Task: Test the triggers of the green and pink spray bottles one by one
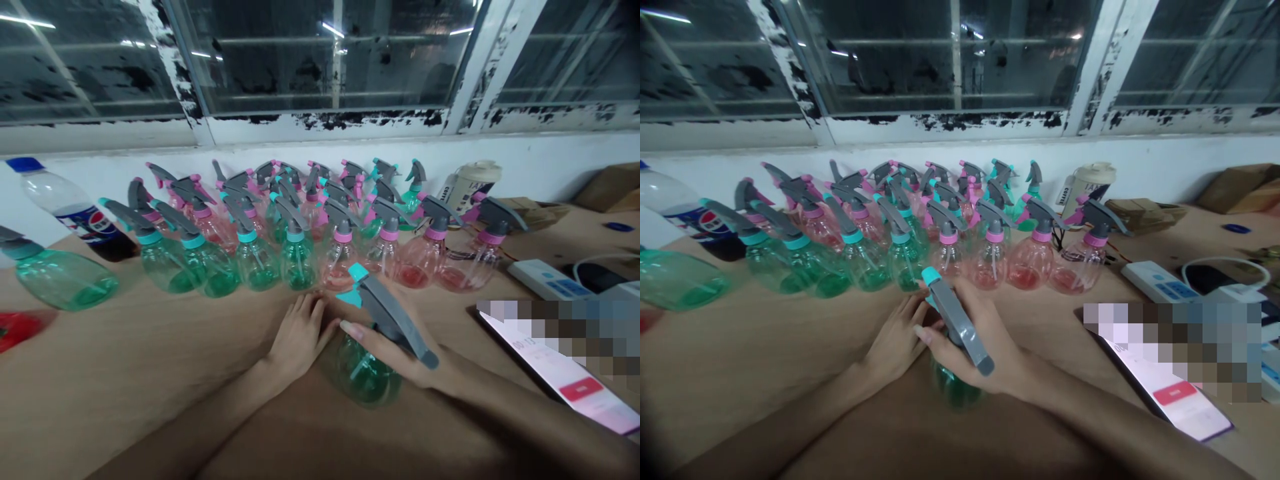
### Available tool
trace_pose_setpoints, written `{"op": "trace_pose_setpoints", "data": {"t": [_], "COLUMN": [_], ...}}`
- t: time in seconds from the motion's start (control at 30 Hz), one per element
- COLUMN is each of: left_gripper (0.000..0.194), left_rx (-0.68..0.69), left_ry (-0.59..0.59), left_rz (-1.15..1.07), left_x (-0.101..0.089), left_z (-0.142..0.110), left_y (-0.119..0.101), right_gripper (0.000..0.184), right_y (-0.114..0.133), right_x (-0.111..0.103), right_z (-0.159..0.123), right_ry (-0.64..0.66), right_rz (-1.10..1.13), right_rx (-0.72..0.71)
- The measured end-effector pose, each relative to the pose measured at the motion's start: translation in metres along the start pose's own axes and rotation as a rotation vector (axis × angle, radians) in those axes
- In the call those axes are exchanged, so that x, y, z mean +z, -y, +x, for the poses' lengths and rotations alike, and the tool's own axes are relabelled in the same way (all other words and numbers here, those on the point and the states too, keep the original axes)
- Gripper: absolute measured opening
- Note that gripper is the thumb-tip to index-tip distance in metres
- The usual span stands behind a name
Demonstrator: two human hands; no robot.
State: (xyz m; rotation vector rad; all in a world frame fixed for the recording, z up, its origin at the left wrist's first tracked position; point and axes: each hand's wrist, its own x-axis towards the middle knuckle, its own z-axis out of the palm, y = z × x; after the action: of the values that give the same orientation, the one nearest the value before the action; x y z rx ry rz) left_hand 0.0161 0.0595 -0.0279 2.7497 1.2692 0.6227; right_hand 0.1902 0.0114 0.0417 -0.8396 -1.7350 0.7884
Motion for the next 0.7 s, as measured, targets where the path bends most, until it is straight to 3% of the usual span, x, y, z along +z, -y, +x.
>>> {"op": "trace_pose_setpoints", "data": {"t": [0.4,0.7], "left_gripper": [0.022,0.026], "left_rx": [-0.021,-0.019], "left_ry": [0.032,0.046], "left_rz": [0.028,0.026], "left_x": [-0.0040,-0.0040], "left_z": [0.0004,-0.0002], "left_y": [-0.0033,-0.0025], "right_gripper": [0.033,0.019], "right_y": [-0.0043,-0.0087], "right_x": [0.0008,0.0055], "right_z": [-0.0025,-0.0038], "right_ry": [-0.059,-0.066], "right_rz": [-0.009,-0.023], "right_rx": [0.013,0.041]}}
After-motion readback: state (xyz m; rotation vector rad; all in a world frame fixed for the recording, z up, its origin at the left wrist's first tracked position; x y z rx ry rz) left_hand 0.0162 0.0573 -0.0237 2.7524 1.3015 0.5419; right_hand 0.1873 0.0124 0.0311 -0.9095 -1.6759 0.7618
